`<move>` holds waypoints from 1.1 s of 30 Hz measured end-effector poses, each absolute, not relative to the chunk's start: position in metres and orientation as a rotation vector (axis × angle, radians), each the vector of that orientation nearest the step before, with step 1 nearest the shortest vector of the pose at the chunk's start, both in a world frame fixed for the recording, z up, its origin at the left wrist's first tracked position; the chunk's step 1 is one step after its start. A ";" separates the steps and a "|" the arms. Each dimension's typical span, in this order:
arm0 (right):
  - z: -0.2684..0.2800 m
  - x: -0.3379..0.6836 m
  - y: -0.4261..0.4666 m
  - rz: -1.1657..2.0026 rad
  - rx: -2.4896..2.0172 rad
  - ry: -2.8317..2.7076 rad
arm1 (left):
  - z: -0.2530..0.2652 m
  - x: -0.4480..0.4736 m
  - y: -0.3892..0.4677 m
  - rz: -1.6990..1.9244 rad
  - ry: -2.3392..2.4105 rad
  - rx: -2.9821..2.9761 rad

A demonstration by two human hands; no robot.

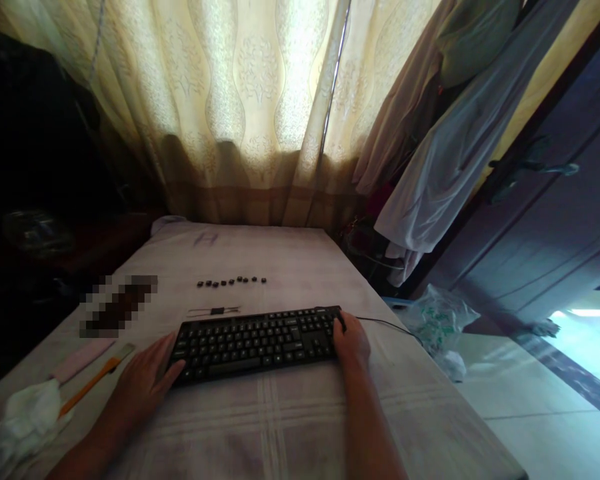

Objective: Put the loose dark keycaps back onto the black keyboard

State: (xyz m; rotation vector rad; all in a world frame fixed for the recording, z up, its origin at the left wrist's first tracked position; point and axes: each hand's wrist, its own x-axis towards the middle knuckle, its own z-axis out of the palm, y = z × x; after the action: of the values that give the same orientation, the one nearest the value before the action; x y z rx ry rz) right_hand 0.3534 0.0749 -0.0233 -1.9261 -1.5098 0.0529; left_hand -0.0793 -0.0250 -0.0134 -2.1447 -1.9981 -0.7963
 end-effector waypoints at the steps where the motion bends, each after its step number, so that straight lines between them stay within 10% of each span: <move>1: -0.025 0.355 0.075 0.094 -1.954 -1.484 | -0.014 -0.079 -0.028 -0.822 -2.025 -2.148; 33: -0.040 0.358 0.068 0.002 -1.839 -1.312 | 0.036 -0.129 -0.029 -2.535 -2.360 -1.429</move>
State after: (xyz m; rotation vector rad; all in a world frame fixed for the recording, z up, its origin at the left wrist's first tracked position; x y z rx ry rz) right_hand 0.3579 0.0684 -0.0401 -1.8387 -1.3119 0.0017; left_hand -0.1294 -0.0289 0.0359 -1.4291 -2.3604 -2.5347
